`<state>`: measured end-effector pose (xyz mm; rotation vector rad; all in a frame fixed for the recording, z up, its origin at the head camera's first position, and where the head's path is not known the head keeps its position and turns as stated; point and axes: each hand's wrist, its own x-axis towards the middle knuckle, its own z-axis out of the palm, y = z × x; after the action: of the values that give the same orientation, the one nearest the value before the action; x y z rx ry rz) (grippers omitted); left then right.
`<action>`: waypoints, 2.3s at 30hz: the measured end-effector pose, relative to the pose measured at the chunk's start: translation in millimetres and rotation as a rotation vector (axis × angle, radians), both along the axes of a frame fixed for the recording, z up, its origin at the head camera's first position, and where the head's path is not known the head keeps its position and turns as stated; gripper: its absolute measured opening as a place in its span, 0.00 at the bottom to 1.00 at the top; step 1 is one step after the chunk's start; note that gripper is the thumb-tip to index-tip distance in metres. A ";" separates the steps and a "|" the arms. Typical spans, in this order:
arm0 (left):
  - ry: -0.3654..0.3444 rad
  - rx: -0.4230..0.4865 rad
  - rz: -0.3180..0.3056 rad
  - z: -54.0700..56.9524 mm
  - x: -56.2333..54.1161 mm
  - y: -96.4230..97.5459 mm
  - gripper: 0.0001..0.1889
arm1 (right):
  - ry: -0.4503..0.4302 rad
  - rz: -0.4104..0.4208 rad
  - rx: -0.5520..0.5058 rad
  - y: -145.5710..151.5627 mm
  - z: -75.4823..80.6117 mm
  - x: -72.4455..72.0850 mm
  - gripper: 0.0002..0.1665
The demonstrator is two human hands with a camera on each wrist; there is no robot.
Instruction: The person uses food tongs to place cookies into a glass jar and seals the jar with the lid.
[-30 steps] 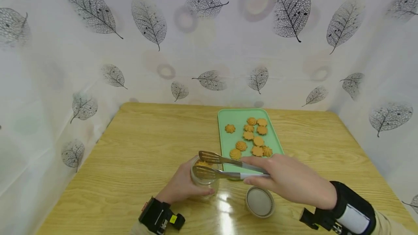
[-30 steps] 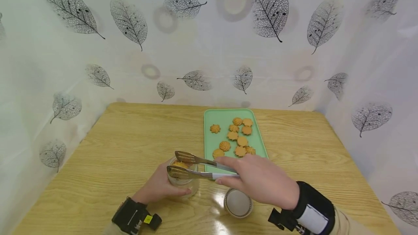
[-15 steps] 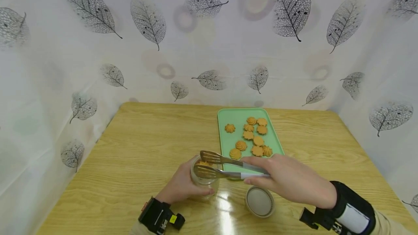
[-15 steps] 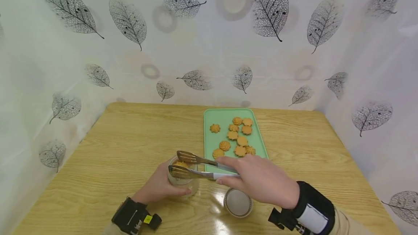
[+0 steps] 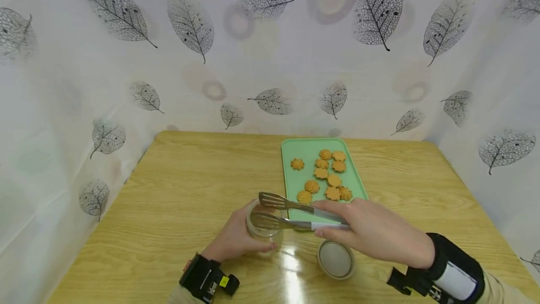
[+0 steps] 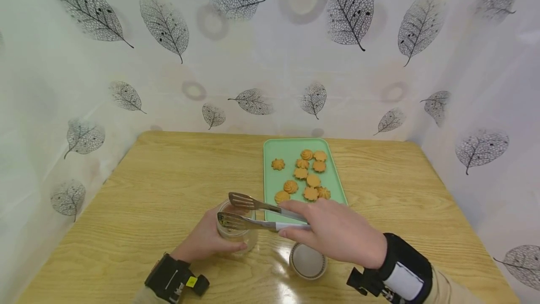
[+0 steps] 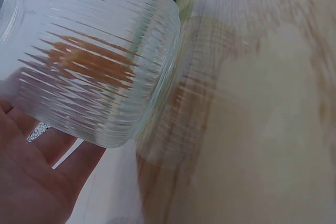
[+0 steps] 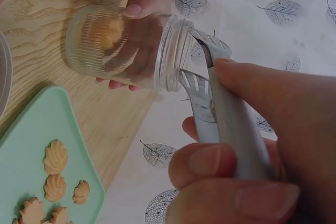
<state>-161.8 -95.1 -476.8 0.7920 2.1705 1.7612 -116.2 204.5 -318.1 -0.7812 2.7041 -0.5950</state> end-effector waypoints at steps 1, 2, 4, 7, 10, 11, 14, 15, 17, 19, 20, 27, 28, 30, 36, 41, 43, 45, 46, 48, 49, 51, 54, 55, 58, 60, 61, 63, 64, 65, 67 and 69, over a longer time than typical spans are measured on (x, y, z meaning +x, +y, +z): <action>0.010 -0.005 0.001 0.4 -0.2 0.1 0.43 | 0.000 -0.006 -0.006 0.2 1.1 -0.8 0.34; 0.017 -0.009 0.004 0.6 -0.4 0.1 0.43 | -0.002 -0.018 -0.010 0.7 2.9 -2.0 0.34; 0.044 -0.023 0.010 0.7 -0.9 0.2 0.42 | 0.008 -0.055 -0.023 3.2 8.8 -6.2 0.36; 0.082 -0.029 0.014 0.7 -1.8 0.4 0.41 | 0.055 -0.123 -0.059 9.9 18.1 -19.7 0.37; 0.097 -0.034 0.017 0.5 -2.5 0.0 0.41 | 0.104 -0.191 -0.072 19.1 22.6 -40.7 0.40; 0.095 -0.036 0.019 0.5 -2.7 -0.2 0.41 | 0.115 -0.207 -0.075 22.3 21.7 -48.8 0.41; 0.092 -0.039 0.020 0.3 -2.8 -0.7 0.41 | 0.138 -0.249 -0.061 31.0 11.6 -72.1 0.43; 0.092 -0.039 0.020 0.4 -2.7 -0.8 0.41 | 0.141 -0.253 -0.058 33.6 5.8 -79.8 0.44; 0.102 -0.036 0.018 0.4 -2.8 -0.7 0.40 | 0.133 -0.261 -0.044 37.5 -7.0 -93.6 0.45; 0.109 -0.036 0.016 0.0 -2.8 -0.5 0.41 | 0.120 -0.269 -0.011 40.2 -21.6 -105.7 0.47; 0.110 -0.034 0.015 -0.2 -2.8 -0.4 0.41 | 0.116 -0.271 0.007 40.9 -28.6 -110.9 0.47; 0.101 -0.030 0.016 -1.2 -1.7 -0.3 0.41 | 0.061 -0.275 0.103 38.8 -64.8 -128.7 0.41; 0.100 -0.031 0.017 -1.2 -1.4 -0.3 0.41 | 0.066 -0.271 0.111 38.1 -68.4 -129.7 0.40; 0.100 -0.029 0.017 -1.3 -1.2 -0.1 0.41 | 0.080 -0.257 0.125 36.2 -72.8 -130.1 0.38; 0.098 -0.019 0.009 -0.9 -1.5 0.6 0.41 | 0.039 -0.260 0.131 33.9 -81.9 -130.6 0.37; 0.110 -0.019 0.011 -0.6 -2.2 -0.2 0.42 | 0.038 -0.268 0.124 32.7 -85.1 -128.2 0.37; 0.114 -0.020 0.010 -0.7 -2.3 -0.4 0.42 | 0.048 -0.267 0.125 31.9 -85.5 -127.1 0.37; 0.117 -0.020 0.010 -1.2 -2.6 -0.3 0.41 | 0.053 -0.264 0.127 31.0 -85.9 -126.2 0.36; 0.116 -0.020 0.010 -1.5 -2.7 -0.3 0.41 | 0.053 -0.264 0.127 30.7 -86.4 -126.1 0.36; 0.113 -0.023 0.010 -2.1 -2.7 -0.3 0.42 | 0.051 -0.265 0.129 30.4 -87.7 -126.0 0.35; 0.109 -0.022 0.009 -2.2 -2.6 -0.4 0.42 | 0.049 -0.268 0.128 30.3 -88.3 -126.1 0.35; 0.105 -0.024 0.008 -2.2 -2.6 -0.4 0.42 | 0.054 -0.272 0.124 30.4 -89.3 -126.0 0.35; 0.101 -0.025 0.009 -2.4 -2.8 -0.3 0.42 | 0.076 -0.277 0.113 31.0 -91.0 -125.2 0.34; 0.101 -0.025 0.011 -2.1 -2.8 -0.3 0.42 | 0.085 -0.275 0.108 31.1 -91.7 -124.7 0.33; 0.106 -0.023 0.013 -1.8 -3.0 -0.3 0.41 | 0.112 -0.267 0.092 32.2 -93.8 -122.8 0.33; 0.105 -0.023 0.014 -1.4 -2.9 -0.4 0.41 | 0.118 -0.261 0.081 33.3 -95.4 -121.9 0.33; 0.105 -0.023 0.014 -1.2 -2.9 -0.4 0.42 | 0.118 -0.260 0.074 34.0 -96.1 -121.7 0.33; 0.099 -0.023 0.012 -0.8 -2.7 -0.4 0.42 | 0.107 -0.266 0.062 35.9 -97.7 -121.9 0.35; 0.096 -0.023 0.010 -0.4 -2.5 -0.3 0.42 | 0.097 -0.269 0.056 37.0 -98.8 -122.3 0.35; 0.091 -0.022 0.008 -0.1 -2.3 -0.3 0.42 | 0.088 -0.269 0.049 38.2 -99.8 -122.6 0.35; 0.080 -0.019 0.004 0.8 -2.0 -0.3 0.42 | 0.066 -0.273 0.033 40.5 -100.6 -122.8 0.36; 0.071 -0.019 0.002 1.0 -1.9 -0.5 0.42 | 0.043 -0.274 0.020 42.5 -100.0 -122.2 0.36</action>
<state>-163.8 -95.6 -475.8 0.8605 2.2302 1.7358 -238.5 247.0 -418.1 -0.4242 2.8756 -0.6143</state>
